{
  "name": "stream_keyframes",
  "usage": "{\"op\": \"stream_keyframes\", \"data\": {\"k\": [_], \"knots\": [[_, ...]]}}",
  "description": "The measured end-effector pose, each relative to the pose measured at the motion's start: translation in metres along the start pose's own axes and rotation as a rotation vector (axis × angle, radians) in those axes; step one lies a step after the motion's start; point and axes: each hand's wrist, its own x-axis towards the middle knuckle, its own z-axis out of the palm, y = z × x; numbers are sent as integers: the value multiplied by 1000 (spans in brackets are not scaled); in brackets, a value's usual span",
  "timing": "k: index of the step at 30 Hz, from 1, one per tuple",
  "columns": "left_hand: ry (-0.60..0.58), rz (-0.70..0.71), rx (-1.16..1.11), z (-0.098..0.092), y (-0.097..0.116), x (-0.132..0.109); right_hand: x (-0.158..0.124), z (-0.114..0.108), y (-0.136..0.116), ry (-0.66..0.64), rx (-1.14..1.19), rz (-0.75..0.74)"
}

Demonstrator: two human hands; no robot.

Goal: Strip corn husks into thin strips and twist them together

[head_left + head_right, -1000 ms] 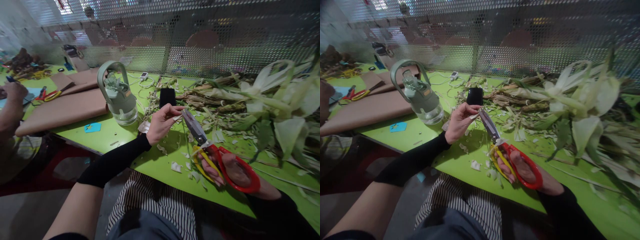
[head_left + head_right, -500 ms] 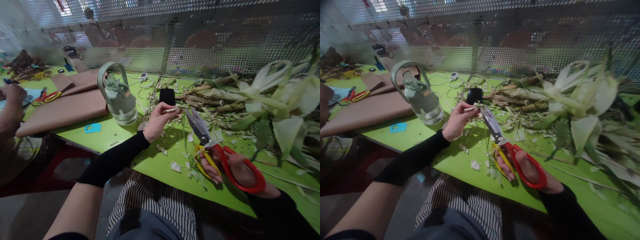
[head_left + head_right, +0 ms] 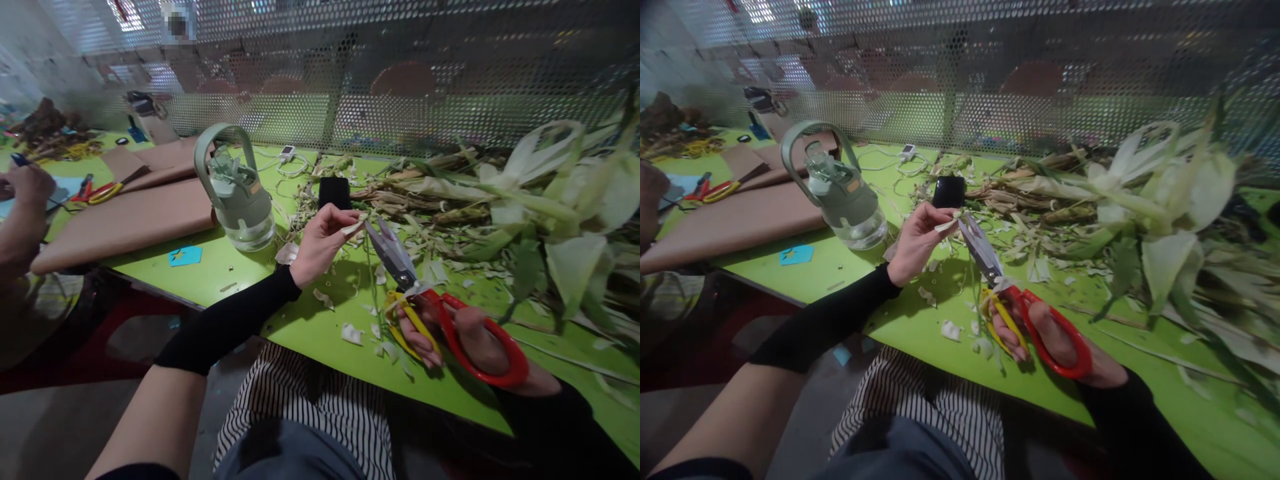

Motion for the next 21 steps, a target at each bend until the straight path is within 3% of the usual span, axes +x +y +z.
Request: {"op": "stream_keyframes", "data": {"k": [21], "knots": [[-68, 150, 114, 0, -4, -3, -1, 4, 0, 36, -37, 27]]}}
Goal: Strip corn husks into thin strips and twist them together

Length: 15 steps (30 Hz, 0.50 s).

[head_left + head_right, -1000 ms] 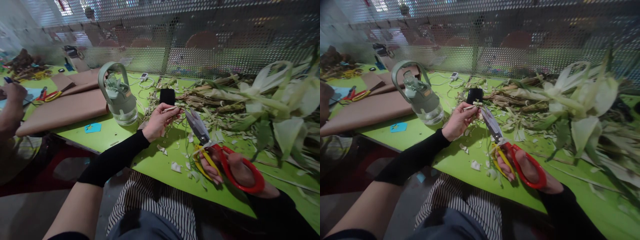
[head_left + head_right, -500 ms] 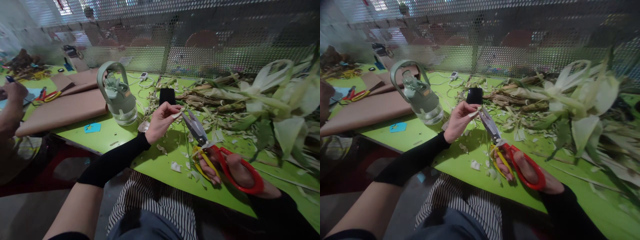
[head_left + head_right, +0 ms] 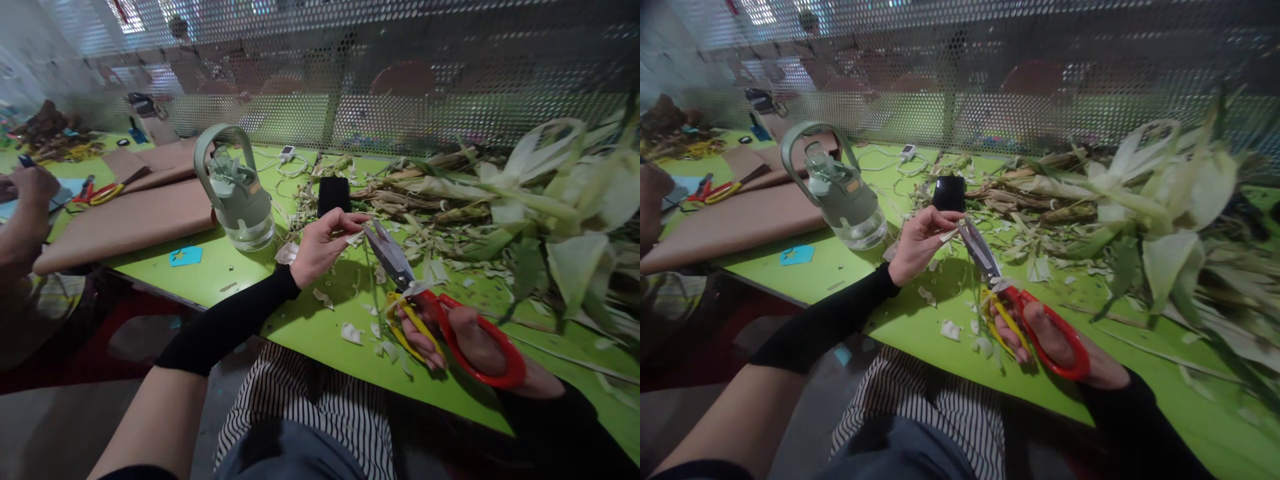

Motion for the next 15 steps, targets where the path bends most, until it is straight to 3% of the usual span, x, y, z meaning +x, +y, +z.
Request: {"op": "stream_keyframes", "data": {"k": [15], "knots": [[-51, -36, 81, -4, 2, 0, -6, -17, 18, 73, -79, 49]]}}
